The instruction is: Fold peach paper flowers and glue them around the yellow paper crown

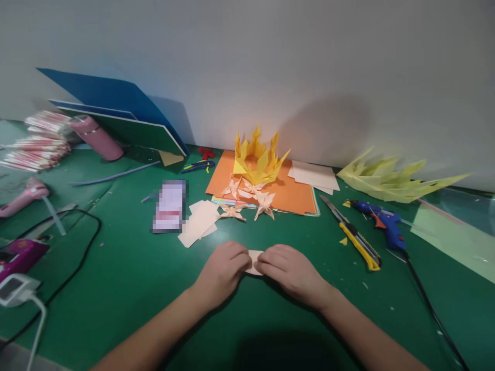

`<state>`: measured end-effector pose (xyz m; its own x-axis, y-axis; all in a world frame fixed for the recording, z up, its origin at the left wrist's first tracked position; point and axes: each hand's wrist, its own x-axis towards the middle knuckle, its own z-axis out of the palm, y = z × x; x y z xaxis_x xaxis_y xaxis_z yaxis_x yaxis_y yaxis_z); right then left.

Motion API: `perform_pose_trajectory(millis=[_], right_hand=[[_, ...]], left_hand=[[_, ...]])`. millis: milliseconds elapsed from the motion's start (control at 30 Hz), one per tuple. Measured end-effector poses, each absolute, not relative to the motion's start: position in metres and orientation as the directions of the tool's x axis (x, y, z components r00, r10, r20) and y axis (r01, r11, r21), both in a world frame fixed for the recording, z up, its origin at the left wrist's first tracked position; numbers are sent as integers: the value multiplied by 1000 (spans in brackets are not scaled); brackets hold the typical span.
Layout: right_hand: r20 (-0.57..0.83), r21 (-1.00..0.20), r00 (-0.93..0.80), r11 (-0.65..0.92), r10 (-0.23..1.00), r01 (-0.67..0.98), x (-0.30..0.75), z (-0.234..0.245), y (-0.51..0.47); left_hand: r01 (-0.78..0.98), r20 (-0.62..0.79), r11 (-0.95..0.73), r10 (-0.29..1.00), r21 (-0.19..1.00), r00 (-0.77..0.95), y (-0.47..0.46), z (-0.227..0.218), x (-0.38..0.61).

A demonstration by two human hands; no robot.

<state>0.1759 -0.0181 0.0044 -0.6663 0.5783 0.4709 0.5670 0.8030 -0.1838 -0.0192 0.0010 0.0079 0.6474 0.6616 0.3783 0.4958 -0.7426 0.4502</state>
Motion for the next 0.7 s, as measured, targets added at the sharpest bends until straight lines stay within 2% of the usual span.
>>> perform_pose_trajectory(millis=[167,233,333,500,700], right_hand=[[403,-239,-678,786,614,570,187,-7,-33],[386,-252,-665,766,640,591,190,-8,-40],[366,-250,-606,702,706,667,181,-4,-51],[300,-204,-410,477,861,855,140,-7,-63],[231,-158,-396,436,888,886,122,-31,-71]], left_hand=[[449,332,-817,564,362,756,-15,2,-44],[457,289,-842,530,285,797,-21,1,-52],[505,216,-830,551,236,806,-29,3,-56],[586,159,-774,627,240,763,-33,11,-48],[629,148,-755,655,186,741,-32,14,-45]])
